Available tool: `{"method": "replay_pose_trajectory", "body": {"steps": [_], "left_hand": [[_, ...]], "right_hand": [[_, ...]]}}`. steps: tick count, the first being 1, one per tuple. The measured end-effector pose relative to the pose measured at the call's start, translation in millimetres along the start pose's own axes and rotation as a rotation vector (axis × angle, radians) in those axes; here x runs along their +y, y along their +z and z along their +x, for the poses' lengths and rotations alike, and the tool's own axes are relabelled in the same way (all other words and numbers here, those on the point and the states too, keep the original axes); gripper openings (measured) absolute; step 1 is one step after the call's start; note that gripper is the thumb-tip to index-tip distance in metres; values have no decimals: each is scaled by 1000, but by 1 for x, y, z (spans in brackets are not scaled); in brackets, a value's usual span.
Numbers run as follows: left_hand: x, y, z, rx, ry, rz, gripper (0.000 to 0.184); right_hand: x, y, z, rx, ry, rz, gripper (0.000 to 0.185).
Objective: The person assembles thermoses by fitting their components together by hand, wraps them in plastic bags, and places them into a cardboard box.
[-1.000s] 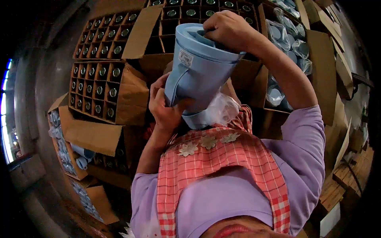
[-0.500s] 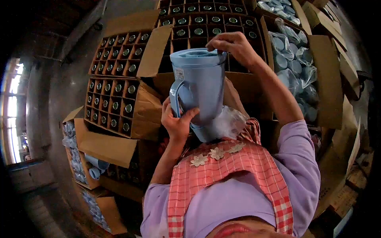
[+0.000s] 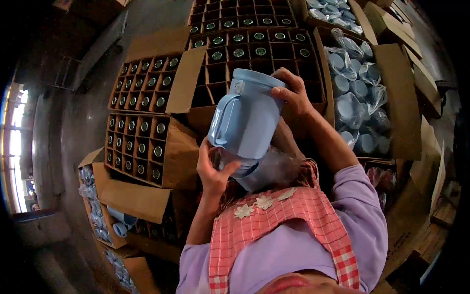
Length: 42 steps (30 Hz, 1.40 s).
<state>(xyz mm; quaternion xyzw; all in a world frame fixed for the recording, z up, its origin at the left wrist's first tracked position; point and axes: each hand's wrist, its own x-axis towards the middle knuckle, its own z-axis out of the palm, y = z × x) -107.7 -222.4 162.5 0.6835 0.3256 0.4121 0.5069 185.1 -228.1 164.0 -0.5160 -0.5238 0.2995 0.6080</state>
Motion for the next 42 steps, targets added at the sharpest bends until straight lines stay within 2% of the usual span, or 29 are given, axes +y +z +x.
{"method": "replay_pose_trajectory", "body": {"steps": [2, 5, 8, 9, 12, 13, 17, 19, 20, 22, 25, 27, 30, 31, 34, 37, 40, 41, 42], "left_hand": [[-23, -11, -14, -42, -39, 60, 92], [-23, -12, -22, -53, -98, 138, 102], [-32, -4, -25, 92, -79, -77, 105], [-35, -5, -24, 119, -51, 2, 103], [-67, -1, -22, 315, -23, -286, 95], [-63, 3, -16, 320, 29, -311, 83], [-91, -11, -12, 385, -12, -346, 66], [-79, -9, -1, 410, -91, -399, 56], [-84, -12, 1, 380, 71, -156, 51], [-93, -21, 6, 309, 389, 335, 43], [-92, -23, 5, 374, -182, -448, 37], [-89, -22, 6, 399, -222, -459, 39], [-79, -24, 7, 348, -281, -506, 41], [-77, -26, 7, 316, -300, -527, 43], [-76, -43, 0, 86, -387, -874, 51], [-64, -51, 1, -72, -263, -1024, 56], [-79, -57, 9, 58, -327, -857, 56], [-79, -56, 10, 205, -434, -817, 57], [-84, -58, 9, 180, -393, -813, 57]], "right_hand": [[18, -1, -14, 127, 80, 165, 31], [14, 7, -24, 252, 39, 186, 34], [11, 17, -31, 311, 43, 229, 32], [7, 19, -31, 315, 49, 229, 31], [6, 30, -32, 327, 130, 271, 30], [4, 31, -30, 331, 151, 255, 30], [-6, 30, -8, 289, 257, 232, 31], [-15, 27, -2, 204, 313, -7, 33], [-17, 28, 0, 157, 341, -127, 34], [-17, 34, 2, 220, 299, -142, 32], [-15, 37, 2, 244, 190, -190, 29], [-15, 38, 0, 280, 62, -268, 26], [-18, 37, -3, 280, 42, -307, 25], [-22, 36, -2, 281, 117, -240, 26], [-27, 30, 1, 305, 283, -105, 28], [-10, 21, 5, 288, 300, -117, 32], [-13, 27, 8, 272, 302, -139, 32], [-13, 27, 9, 254, 296, -140, 32], [-13, 26, 9, 243, 292, -141, 31]]}}
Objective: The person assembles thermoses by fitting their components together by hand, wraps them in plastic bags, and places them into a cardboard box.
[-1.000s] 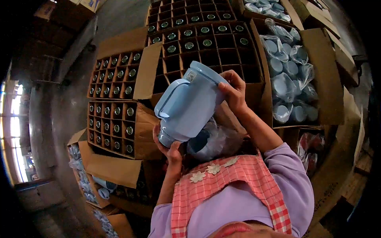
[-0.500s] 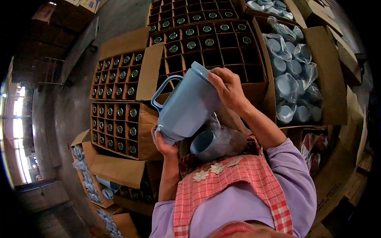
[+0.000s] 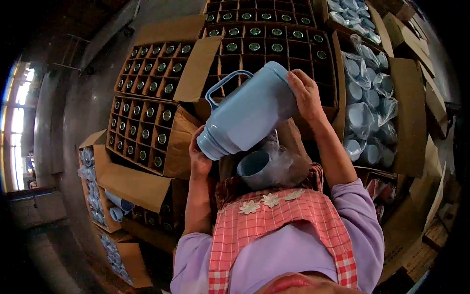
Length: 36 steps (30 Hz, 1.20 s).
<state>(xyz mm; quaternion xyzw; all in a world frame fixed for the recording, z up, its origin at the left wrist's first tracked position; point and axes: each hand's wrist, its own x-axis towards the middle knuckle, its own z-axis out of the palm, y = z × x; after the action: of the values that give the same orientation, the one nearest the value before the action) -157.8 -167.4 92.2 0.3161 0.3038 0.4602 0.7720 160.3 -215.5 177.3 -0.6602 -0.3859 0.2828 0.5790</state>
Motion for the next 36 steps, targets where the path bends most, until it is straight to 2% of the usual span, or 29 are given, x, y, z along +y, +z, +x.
{"method": "replay_pose_trajectory", "body": {"steps": [2, 5, 8, 12, 22, 28, 31, 34, 36], "left_hand": [[-11, -16, 6, -77, 50, 16, 58], [-20, -31, 20, -31, -94, -144, 59], [-29, -41, 30, -130, 200, 1045, 53], [-10, -8, 29, -216, 426, 1225, 39], [-12, 0, 33, -273, 487, 1223, 35], [-16, 5, 35, -273, 493, 1176, 34], [-21, 6, 33, -243, 482, 1114, 33], [-27, 2, 28, -159, 458, 952, 32], [-27, -3, 24, -65, 444, 765, 32]], "right_hand": [[1, -1, -1, -20, 0, 3, 31], [-11, 6, -11, -53, 51, -69, 34], [-20, 14, -20, -62, 8, -191, 35], [-24, 22, -22, -64, 23, -323, 37], [-16, 21, -23, -109, -317, -224, 38], [-19, 15, -27, -108, -383, -251, 40], [-21, 10, -25, -132, -391, -256, 40], [-22, 6, -22, -101, -299, -57, 41], [-12, 4, -21, -75, -121, 104, 44]]}}
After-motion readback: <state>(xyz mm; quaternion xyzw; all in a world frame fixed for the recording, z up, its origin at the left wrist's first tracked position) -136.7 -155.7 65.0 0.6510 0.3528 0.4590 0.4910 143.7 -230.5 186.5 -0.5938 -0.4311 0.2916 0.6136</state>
